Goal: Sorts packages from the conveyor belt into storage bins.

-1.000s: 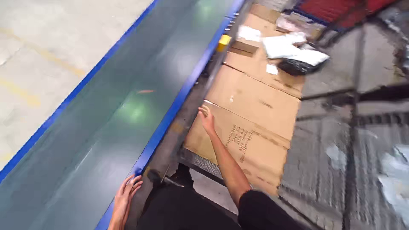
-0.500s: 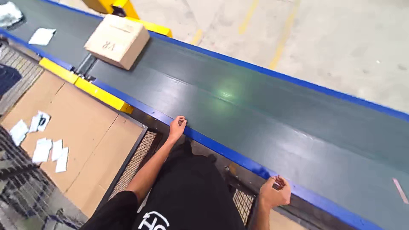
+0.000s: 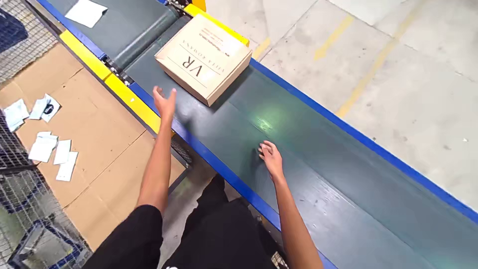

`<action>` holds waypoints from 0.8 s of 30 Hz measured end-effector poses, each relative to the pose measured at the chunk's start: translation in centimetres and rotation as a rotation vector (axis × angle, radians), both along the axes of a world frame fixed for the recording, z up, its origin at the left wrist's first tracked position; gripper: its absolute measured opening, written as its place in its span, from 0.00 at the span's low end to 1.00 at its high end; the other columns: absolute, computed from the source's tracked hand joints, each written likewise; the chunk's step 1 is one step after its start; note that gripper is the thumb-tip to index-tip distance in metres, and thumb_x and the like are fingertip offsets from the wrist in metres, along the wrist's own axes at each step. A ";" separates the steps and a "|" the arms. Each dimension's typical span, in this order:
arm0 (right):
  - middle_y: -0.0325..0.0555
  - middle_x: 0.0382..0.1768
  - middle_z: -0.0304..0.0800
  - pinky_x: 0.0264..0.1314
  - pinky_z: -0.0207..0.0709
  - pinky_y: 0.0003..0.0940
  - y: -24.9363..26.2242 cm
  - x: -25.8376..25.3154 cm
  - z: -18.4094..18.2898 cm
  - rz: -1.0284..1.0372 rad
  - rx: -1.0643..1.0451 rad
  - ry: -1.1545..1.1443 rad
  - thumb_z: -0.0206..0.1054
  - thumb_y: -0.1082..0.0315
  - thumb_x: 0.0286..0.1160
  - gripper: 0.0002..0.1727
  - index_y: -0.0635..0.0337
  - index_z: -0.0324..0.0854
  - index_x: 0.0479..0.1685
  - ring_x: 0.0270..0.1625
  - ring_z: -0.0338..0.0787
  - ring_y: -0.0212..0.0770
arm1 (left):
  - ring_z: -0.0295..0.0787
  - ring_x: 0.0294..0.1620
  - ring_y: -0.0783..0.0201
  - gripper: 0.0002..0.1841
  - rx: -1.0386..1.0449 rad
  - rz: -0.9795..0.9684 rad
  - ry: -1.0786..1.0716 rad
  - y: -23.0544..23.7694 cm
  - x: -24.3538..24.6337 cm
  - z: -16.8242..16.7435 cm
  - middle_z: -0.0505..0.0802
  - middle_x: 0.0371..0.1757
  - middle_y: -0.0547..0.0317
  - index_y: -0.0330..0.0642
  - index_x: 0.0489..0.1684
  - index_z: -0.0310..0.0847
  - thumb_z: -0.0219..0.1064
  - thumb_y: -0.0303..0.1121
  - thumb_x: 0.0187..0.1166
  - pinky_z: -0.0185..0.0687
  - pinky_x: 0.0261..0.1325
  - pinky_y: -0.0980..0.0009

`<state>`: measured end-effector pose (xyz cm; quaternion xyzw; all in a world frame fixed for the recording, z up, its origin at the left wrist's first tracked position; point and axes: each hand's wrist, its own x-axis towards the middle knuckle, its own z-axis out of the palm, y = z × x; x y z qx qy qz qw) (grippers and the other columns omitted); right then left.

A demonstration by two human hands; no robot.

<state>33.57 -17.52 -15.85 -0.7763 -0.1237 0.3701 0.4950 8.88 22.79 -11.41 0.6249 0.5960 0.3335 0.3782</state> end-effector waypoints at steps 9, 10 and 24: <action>0.66 0.92 0.49 0.89 0.65 0.52 15.0 0.9 -1.4 -0.053 0.244 0.100 0.53 0.47 0.90 0.44 0.64 0.40 0.95 0.91 0.60 0.54 | 0.90 0.58 0.45 0.39 -0.352 -0.308 0.171 10.5 5.5 -1.9 0.89 0.64 0.36 0.34 0.75 0.75 0.72 0.58 0.76 0.86 0.63 0.46; 0.67 0.92 0.45 0.92 0.58 0.51 14.8 1.0 -1.4 -0.063 0.234 0.044 0.51 0.44 0.90 0.43 0.65 0.45 0.94 0.93 0.54 0.55 | 0.90 0.58 0.48 0.39 -0.440 -0.371 0.123 9.1 6.0 -2.0 0.88 0.65 0.39 0.37 0.78 0.72 0.68 0.60 0.78 0.86 0.62 0.49; 0.63 0.77 0.75 0.58 0.83 0.64 -28.8 -10.0 3.2 -0.939 0.588 0.266 0.58 0.59 0.85 0.35 0.42 0.55 0.93 0.69 0.84 0.61 | 0.78 0.75 0.54 0.36 -0.750 -0.991 -0.246 -32.6 6.8 -0.1 0.68 0.83 0.47 0.53 0.94 0.27 0.48 0.43 0.91 0.83 0.69 0.50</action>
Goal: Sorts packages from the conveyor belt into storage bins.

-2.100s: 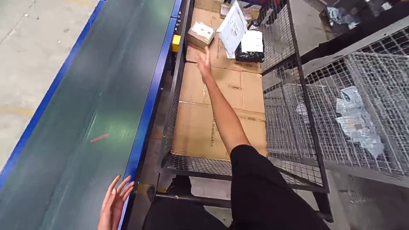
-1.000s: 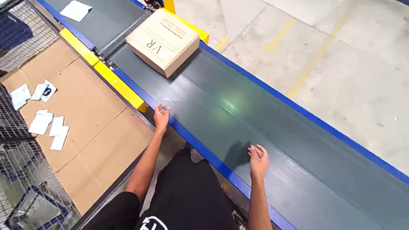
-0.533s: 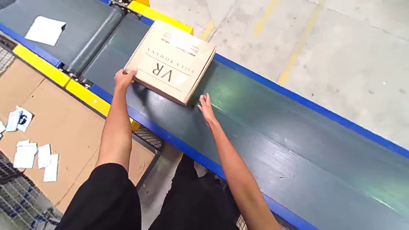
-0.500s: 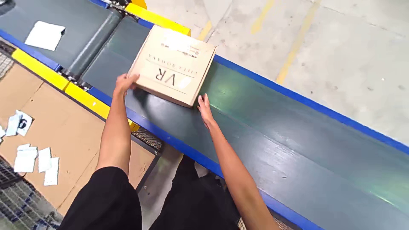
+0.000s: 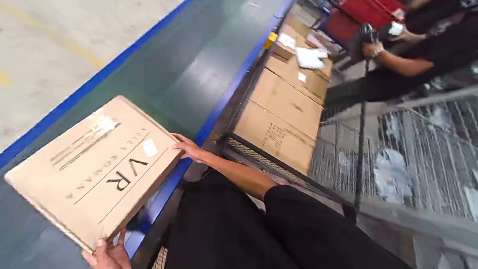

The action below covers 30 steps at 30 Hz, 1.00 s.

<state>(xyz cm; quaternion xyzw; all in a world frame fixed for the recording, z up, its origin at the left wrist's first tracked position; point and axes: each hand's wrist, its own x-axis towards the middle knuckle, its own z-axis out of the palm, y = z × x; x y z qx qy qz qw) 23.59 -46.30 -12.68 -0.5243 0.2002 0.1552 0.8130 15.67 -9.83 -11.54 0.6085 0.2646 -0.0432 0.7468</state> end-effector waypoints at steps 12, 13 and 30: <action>0.46 0.90 0.57 0.79 0.75 0.55 -51.0 -8.6 9.8 -1.261 -0.260 -0.543 0.41 0.33 0.88 0.42 0.42 0.39 0.96 0.85 0.70 0.47 | 0.88 0.70 0.50 0.38 -0.072 -0.913 -0.145 -25.8 5.2 0.6 0.81 0.81 0.48 0.41 0.89 0.56 0.66 0.50 0.83 0.87 0.69 0.54; 0.49 0.94 0.47 0.84 0.71 0.53 -55.1 -7.6 10.6 -1.274 -0.489 -0.538 0.48 0.41 0.91 0.43 0.47 0.34 0.97 0.90 0.63 0.46 | 0.87 0.71 0.50 0.38 -0.020 -0.950 -0.127 -27.0 4.9 0.5 0.81 0.81 0.47 0.39 0.89 0.55 0.64 0.48 0.83 0.87 0.70 0.54; 0.50 0.56 0.95 0.72 0.84 0.49 -12.3 -12.1 -8.1 0.322 -1.025 -0.760 0.69 0.65 0.74 0.14 0.60 0.92 0.54 0.65 0.92 0.49 | 0.91 0.64 0.59 0.25 0.456 -0.461 0.078 -22.2 -2.6 -2.3 0.91 0.67 0.48 0.35 0.77 0.75 0.69 0.34 0.82 0.87 0.70 0.58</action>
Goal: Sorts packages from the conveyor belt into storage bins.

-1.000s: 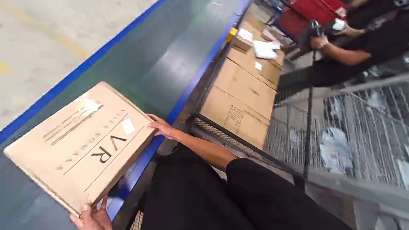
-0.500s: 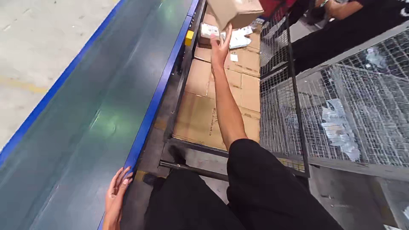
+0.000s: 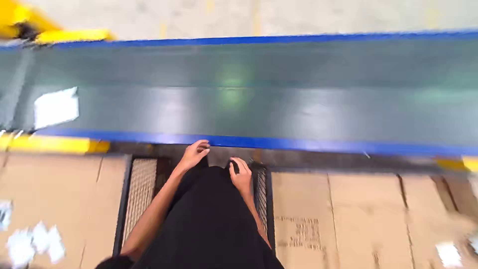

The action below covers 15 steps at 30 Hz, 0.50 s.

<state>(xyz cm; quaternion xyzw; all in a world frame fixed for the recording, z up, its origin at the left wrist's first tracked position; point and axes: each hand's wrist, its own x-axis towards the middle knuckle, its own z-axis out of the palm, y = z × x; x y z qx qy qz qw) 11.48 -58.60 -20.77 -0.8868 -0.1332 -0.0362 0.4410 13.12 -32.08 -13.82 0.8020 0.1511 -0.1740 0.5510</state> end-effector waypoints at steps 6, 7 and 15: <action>0.63 0.53 0.93 0.64 0.84 0.52 -4.0 7.9 1.9 -0.065 -0.186 0.068 0.62 0.66 0.85 0.17 0.71 0.86 0.60 0.57 0.93 0.55 | 0.93 0.59 0.53 0.30 0.277 0.692 -0.003 14.3 -2.4 0.4 0.90 0.68 0.43 0.34 0.78 0.73 0.73 0.36 0.78 0.89 0.65 0.54; 0.65 0.52 0.93 0.62 0.85 0.52 -4.9 10.4 2.2 -0.105 -0.215 0.031 0.62 0.65 0.85 0.18 0.72 0.85 0.61 0.55 0.94 0.55 | 0.92 0.61 0.51 0.30 0.344 0.796 0.007 17.3 -2.9 0.5 0.89 0.68 0.43 0.34 0.78 0.72 0.73 0.38 0.78 0.88 0.67 0.52; 0.65 0.56 0.92 0.64 0.84 0.45 3.6 26.2 8.6 -0.052 -0.288 0.035 0.63 0.65 0.84 0.21 0.72 0.80 0.68 0.56 0.93 0.50 | 0.69 0.85 0.37 0.56 0.606 1.147 0.028 42.4 -7.0 -1.7 0.73 0.83 0.30 0.29 0.88 0.55 0.84 0.52 0.62 0.65 0.86 0.43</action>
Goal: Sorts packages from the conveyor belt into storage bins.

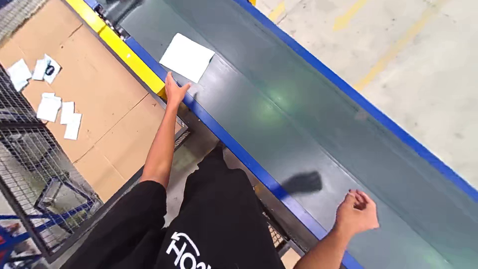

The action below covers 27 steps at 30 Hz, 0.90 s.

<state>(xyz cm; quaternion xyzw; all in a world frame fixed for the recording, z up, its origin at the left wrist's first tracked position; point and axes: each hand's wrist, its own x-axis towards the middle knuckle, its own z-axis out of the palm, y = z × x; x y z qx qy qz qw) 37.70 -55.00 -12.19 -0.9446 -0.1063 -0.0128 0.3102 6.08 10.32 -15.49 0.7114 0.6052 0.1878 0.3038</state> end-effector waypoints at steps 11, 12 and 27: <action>0.52 0.63 0.92 0.64 0.86 0.46 40.0 -4.6 -1.8 0.543 0.081 0.664 0.66 0.57 0.83 0.30 0.60 0.70 0.81 0.59 0.94 0.43 | 0.71 0.76 0.22 0.56 -0.049 -0.047 0.323 2.9 7.5 -1.7 0.75 0.74 0.17 0.26 0.82 0.66 0.86 0.58 0.56 0.75 0.71 0.33; 0.54 0.65 0.90 0.67 0.85 0.47 41.7 -5.8 -2.1 0.571 0.055 0.637 0.68 0.57 0.82 0.32 0.61 0.69 0.81 0.62 0.93 0.45 | 0.72 0.75 0.22 0.56 -0.106 -0.034 0.284 1.5 8.2 -1.3 0.75 0.74 0.17 0.26 0.82 0.66 0.88 0.56 0.55 0.76 0.71 0.33; 0.64 0.58 0.88 0.58 0.78 0.70 40.2 -11.4 -3.9 0.478 -0.258 0.368 0.85 0.48 0.59 0.50 0.65 0.68 0.81 0.60 0.87 0.65 | 0.78 0.71 0.37 0.37 -0.349 -0.171 0.008 -8.7 4.1 0.6 0.83 0.68 0.35 0.33 0.65 0.80 0.84 0.50 0.61 0.79 0.70 0.43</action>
